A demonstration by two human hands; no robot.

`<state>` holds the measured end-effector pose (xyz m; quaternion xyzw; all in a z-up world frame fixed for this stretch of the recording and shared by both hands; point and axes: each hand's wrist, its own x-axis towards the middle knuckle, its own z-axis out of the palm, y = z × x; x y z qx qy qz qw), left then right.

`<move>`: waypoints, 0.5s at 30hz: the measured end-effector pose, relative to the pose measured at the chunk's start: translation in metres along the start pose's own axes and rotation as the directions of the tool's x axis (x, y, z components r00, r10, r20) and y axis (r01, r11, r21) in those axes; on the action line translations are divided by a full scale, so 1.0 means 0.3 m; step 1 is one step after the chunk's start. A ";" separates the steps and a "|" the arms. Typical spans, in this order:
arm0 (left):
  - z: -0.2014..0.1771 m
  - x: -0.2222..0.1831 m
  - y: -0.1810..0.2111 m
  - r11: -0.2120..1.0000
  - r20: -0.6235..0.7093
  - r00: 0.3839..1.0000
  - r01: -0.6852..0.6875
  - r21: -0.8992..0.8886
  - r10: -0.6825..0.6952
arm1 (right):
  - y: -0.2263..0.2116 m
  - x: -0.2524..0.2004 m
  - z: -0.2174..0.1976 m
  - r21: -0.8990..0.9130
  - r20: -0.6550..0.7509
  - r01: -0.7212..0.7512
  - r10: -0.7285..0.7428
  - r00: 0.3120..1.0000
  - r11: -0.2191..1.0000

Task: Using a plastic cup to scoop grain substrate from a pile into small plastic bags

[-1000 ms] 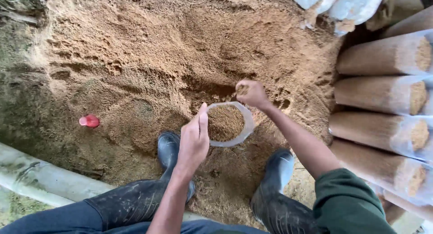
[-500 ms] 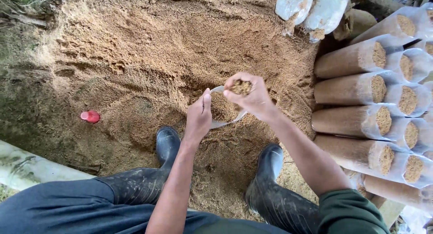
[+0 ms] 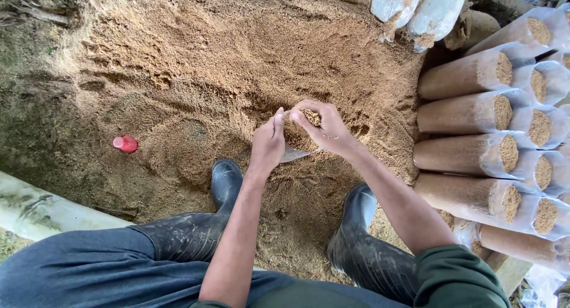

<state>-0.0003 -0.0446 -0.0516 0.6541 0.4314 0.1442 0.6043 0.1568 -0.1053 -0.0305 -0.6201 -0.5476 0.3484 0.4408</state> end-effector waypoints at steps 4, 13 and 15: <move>-0.014 -0.034 0.081 1.000 0.017 1.000 0.005 0.009 -0.006 | 0.029 0.004 0.011 -0.006 0.015 0.068 -0.068 0.998 0.998; -0.006 -0.009 0.042 1.000 0.016 1.000 -0.026 -0.007 0.026 | 0.056 -0.021 -0.001 0.039 -0.049 0.184 -0.182 0.982 0.982; -0.005 -0.003 0.038 0.999 0.012 0.999 -0.033 -0.009 0.034 | 0.052 -0.028 0.002 0.106 -0.044 0.186 -0.183 0.982 0.977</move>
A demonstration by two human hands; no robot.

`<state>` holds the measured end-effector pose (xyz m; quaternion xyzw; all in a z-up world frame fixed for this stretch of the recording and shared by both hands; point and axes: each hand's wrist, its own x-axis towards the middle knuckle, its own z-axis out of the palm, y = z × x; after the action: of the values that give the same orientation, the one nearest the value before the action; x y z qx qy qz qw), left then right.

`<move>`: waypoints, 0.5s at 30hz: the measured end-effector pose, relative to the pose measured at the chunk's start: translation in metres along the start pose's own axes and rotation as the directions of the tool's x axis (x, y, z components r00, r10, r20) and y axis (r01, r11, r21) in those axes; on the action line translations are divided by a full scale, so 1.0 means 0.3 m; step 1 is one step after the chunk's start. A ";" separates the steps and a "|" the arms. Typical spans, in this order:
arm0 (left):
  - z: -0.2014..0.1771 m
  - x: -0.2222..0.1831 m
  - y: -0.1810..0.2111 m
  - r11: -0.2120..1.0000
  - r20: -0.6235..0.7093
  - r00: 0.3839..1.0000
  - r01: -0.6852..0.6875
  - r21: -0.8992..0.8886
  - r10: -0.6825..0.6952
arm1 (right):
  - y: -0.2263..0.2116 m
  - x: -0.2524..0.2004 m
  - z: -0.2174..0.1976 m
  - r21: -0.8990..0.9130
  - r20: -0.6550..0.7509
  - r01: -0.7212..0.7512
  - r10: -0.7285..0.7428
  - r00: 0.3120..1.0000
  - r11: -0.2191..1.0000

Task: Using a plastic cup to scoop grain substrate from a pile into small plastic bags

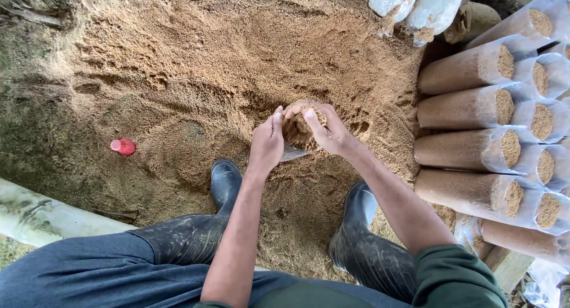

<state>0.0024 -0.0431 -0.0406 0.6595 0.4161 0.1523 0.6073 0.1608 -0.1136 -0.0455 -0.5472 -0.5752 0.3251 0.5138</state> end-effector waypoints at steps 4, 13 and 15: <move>-0.015 0.013 0.009 0.999 0.019 0.999 0.026 -0.033 -0.026 | -0.143 0.014 -0.007 -0.022 0.048 -0.409 0.410 0.911 0.912; -0.123 0.037 -0.039 1.000 0.060 0.998 -0.019 0.017 0.018 | 0.020 -0.071 -0.173 0.228 -0.146 -0.202 0.239 0.960 0.952; -0.119 0.037 -0.038 0.998 0.039 0.998 -0.056 -0.016 0.057 | 0.045 -0.094 -0.201 0.273 -0.236 -0.216 0.282 0.930 0.938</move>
<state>-0.0203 -0.0118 -0.0466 0.6692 0.3842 0.1595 0.6157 0.2183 -0.1494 -0.0491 -0.5887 -0.3807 0.3776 0.6048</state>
